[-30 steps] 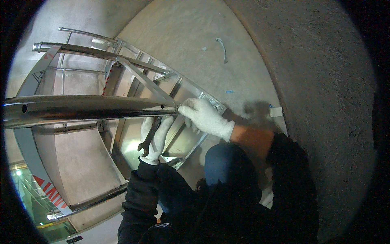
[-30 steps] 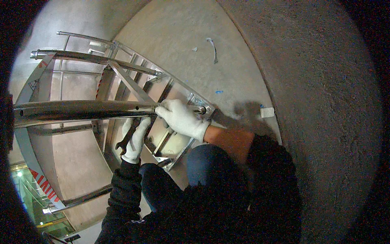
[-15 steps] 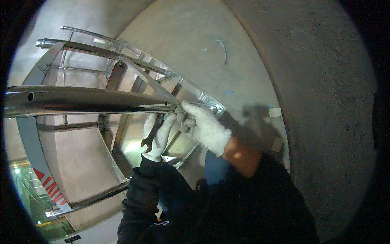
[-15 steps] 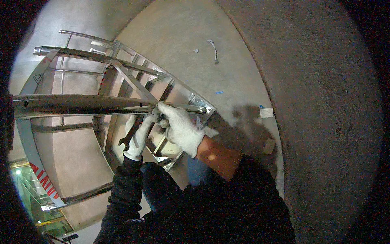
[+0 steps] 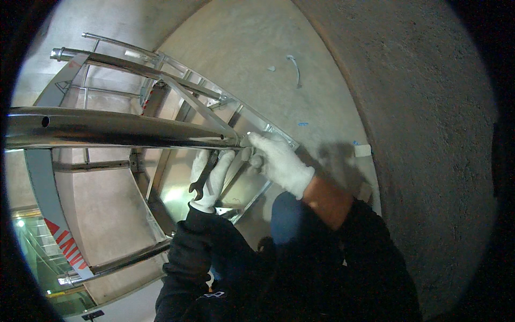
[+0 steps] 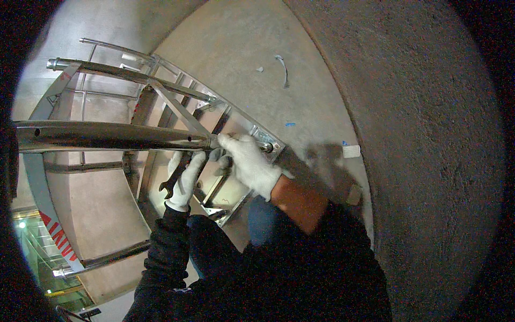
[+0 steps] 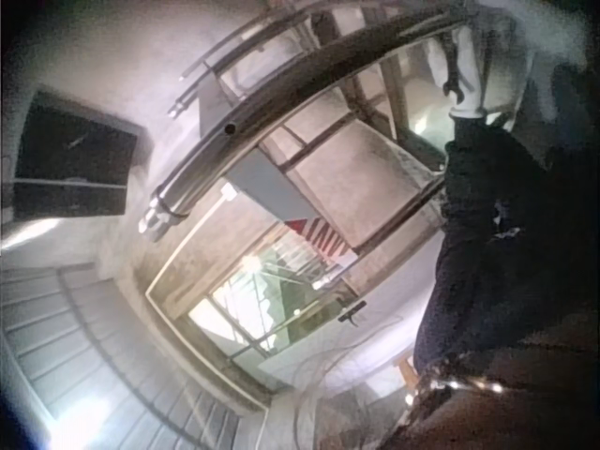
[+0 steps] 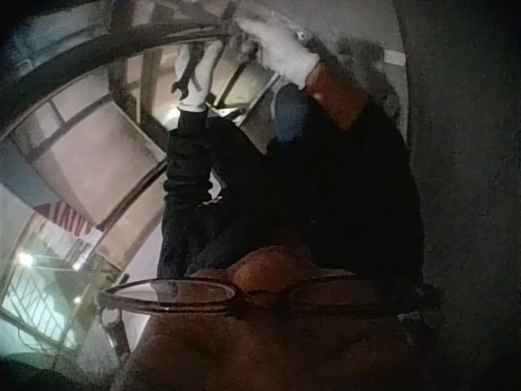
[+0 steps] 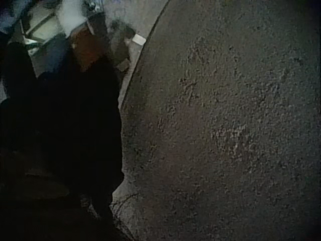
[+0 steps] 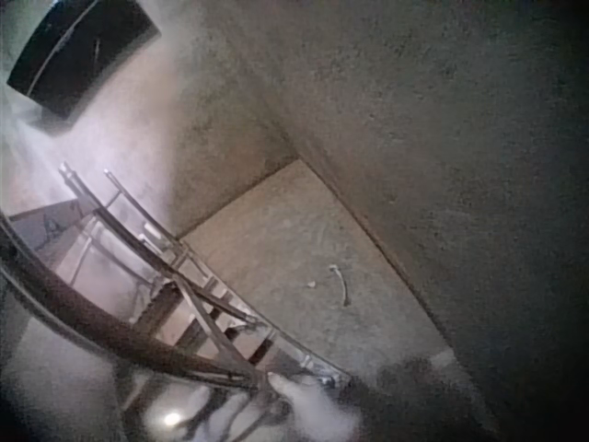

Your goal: The person assembles a stainless steel metal frame by inserting cylindrical rods into joints and tightening them with a wrench. They move a wooden chair to access the frame and continue securing the connections.

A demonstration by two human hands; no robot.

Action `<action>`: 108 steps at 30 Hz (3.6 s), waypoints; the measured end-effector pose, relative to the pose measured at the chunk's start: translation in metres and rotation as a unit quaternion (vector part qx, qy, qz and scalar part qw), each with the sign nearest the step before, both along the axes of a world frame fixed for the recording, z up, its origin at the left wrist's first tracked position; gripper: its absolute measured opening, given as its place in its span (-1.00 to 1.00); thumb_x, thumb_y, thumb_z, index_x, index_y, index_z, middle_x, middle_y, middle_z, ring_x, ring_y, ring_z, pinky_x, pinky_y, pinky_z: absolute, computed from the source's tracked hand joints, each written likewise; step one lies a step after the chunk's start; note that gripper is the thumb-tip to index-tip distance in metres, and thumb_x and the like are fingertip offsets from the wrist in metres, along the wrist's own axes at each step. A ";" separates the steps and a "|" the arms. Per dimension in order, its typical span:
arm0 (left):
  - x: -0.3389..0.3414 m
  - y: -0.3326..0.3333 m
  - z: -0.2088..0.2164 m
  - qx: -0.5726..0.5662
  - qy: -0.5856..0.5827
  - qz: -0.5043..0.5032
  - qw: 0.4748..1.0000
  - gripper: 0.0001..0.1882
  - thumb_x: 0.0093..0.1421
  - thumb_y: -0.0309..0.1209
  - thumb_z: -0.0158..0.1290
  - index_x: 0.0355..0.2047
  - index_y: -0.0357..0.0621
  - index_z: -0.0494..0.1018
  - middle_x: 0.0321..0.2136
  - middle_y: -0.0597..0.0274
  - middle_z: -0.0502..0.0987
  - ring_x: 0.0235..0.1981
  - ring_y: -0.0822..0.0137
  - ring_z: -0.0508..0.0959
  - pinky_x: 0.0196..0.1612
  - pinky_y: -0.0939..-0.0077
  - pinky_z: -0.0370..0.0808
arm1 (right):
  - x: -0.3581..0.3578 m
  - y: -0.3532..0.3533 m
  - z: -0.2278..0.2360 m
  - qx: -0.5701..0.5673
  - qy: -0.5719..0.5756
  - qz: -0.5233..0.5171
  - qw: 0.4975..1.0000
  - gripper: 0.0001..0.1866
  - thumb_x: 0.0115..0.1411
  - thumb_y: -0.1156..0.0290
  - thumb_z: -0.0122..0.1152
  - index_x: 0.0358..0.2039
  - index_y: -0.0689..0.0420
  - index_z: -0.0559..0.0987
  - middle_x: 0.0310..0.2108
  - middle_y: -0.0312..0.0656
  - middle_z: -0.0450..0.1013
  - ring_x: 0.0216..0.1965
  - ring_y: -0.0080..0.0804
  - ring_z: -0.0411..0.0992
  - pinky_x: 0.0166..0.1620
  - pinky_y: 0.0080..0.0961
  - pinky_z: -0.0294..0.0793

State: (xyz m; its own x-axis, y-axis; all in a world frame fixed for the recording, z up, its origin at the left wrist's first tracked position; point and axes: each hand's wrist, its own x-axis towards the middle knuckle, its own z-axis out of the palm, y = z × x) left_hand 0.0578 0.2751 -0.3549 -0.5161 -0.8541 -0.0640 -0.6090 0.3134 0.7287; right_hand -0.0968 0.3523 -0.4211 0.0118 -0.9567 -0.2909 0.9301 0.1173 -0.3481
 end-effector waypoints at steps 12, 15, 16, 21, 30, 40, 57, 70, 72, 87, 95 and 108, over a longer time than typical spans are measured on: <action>0.004 -0.003 -0.007 0.030 0.027 0.013 0.999 -0.68 0.21 -0.42 0.12 -0.03 -0.23 0.46 -0.26 0.31 0.56 -0.28 0.49 0.51 -0.15 0.59 0.44 | -0.002 -0.005 -0.024 -0.052 0.444 -0.018 0.895 -0.70 0.37 0.27 -0.02 -0.22 0.28 0.51 -0.50 -0.26 0.45 -0.54 -0.55 0.39 -0.42 -0.50 0.44; 0.001 -0.001 -0.005 0.027 0.027 0.011 0.999 -0.68 0.21 -0.43 0.12 -0.03 -0.23 0.46 -0.25 0.30 0.56 -0.28 0.48 0.51 -0.14 0.58 0.45 | 0.002 -0.008 -0.033 -0.060 0.445 0.000 0.894 -0.73 0.36 0.30 0.02 -0.17 0.27 0.50 -0.42 -0.25 0.46 -0.45 -0.59 0.42 -0.35 -0.59 0.44; 0.000 -0.001 -0.005 0.023 0.024 0.007 0.999 -0.68 0.21 -0.43 0.12 -0.04 -0.24 0.46 -0.26 0.29 0.56 -0.28 0.48 0.52 -0.14 0.58 0.45 | 0.002 -0.008 -0.034 -0.062 0.419 0.003 0.906 -0.73 0.35 0.30 0.03 -0.16 0.27 0.51 -0.41 -0.25 0.46 -0.43 -0.59 0.42 -0.33 -0.58 0.45; 0.003 -0.002 -0.004 -0.003 -0.014 0.016 1.000 -0.70 0.18 -0.44 0.15 -0.07 -0.22 0.49 -0.25 0.18 0.58 -0.22 0.35 0.55 -0.09 0.48 0.46 | 0.004 -0.008 -0.020 -0.036 0.383 0.027 0.923 -0.73 0.35 0.30 0.03 -0.19 0.28 0.51 -0.38 -0.26 0.48 -0.40 -0.58 0.43 -0.31 -0.58 0.45; 0.002 0.000 -0.001 -0.016 -0.010 0.000 1.000 -0.68 0.15 -0.43 0.18 -0.08 -0.21 0.50 -0.22 0.09 0.58 -0.18 0.24 0.57 -0.06 0.39 0.46 | 0.000 -0.003 -0.011 -0.016 0.326 0.052 0.944 -0.73 0.36 0.29 0.02 -0.22 0.27 0.50 -0.46 -0.28 0.47 -0.49 -0.60 0.43 -0.47 -0.59 0.44; 0.006 -0.002 -0.009 0.027 0.038 0.019 0.999 -0.68 0.16 -0.42 0.17 -0.08 -0.23 0.49 -0.20 0.06 0.58 -0.17 0.23 0.57 -0.05 0.38 0.46 | 0.003 -0.009 -0.012 -0.022 0.416 0.010 0.909 -0.70 0.35 0.27 0.02 -0.24 0.28 0.54 -0.57 -0.22 0.47 -0.58 -0.48 0.46 -0.50 -0.47 0.46; 0.004 -0.003 -0.004 0.025 0.012 0.012 1.000 -0.70 0.20 -0.42 0.14 -0.06 -0.22 0.49 -0.27 0.25 0.58 -0.26 0.43 0.54 -0.16 0.51 0.46 | -0.035 -0.020 -0.020 -0.206 0.641 0.055 0.737 -0.76 0.27 0.30 0.06 -0.21 0.23 0.40 -0.50 0.18 0.47 -0.34 0.20 0.49 -0.28 0.02 0.44; 0.002 -0.001 -0.005 0.069 0.044 0.040 0.996 -0.69 0.17 -0.46 0.16 -0.07 -0.23 0.49 -0.28 0.14 0.60 -0.23 0.34 0.57 -0.09 0.43 0.46 | -0.050 -0.033 -0.037 -0.331 0.808 -0.033 0.486 -0.84 0.20 0.38 -0.01 -0.29 0.19 0.41 -0.49 -0.02 0.46 -0.45 -0.04 0.53 -0.36 -0.17 0.53; 0.003 -0.001 -0.003 0.083 0.041 0.046 0.995 -0.68 0.17 -0.46 0.16 -0.06 -0.23 0.48 -0.26 0.14 0.59 -0.20 0.33 0.57 -0.07 0.44 0.46 | -0.060 -0.043 -0.032 -0.385 0.824 -0.080 0.408 -0.87 0.14 0.37 0.02 -0.35 0.15 0.43 -0.51 -0.08 0.42 -0.48 -0.11 0.52 -0.43 -0.23 0.52; 0.004 -0.002 -0.008 0.052 0.048 0.026 0.997 -0.71 0.20 -0.50 0.13 -0.06 -0.23 0.48 -0.25 0.26 0.54 -0.24 0.42 0.51 -0.12 0.53 0.43 | -0.055 -0.076 0.027 -0.311 0.827 -0.171 0.435 -0.77 0.17 0.39 0.13 -0.15 0.14 0.49 -0.38 -0.11 0.48 -0.38 -0.22 0.54 -0.37 -0.34 0.55; -0.002 0.000 -0.002 0.008 0.040 -0.007 0.999 -0.71 0.17 -0.47 0.15 -0.09 -0.20 0.50 -0.25 0.16 0.57 -0.24 0.32 0.55 -0.13 0.44 0.46 | -0.048 -0.007 -0.016 -0.027 0.397 0.060 0.915 -0.68 0.30 0.31 0.11 -0.01 0.21 0.45 -0.29 -0.12 0.55 -0.53 -0.55 0.48 -0.52 -0.61 0.44; 0.007 -0.002 -0.010 -0.032 0.003 0.008 0.999 -0.74 0.20 -0.42 0.14 -0.11 -0.25 0.50 -0.38 0.32 0.55 -0.43 0.51 0.47 -0.35 0.61 0.39 | -0.018 -0.001 -0.013 -0.031 0.345 0.061 0.936 -0.80 0.28 0.37 0.16 -0.20 0.25 0.52 -0.44 -0.24 0.53 -0.57 -0.58 0.44 -0.53 -0.63 0.39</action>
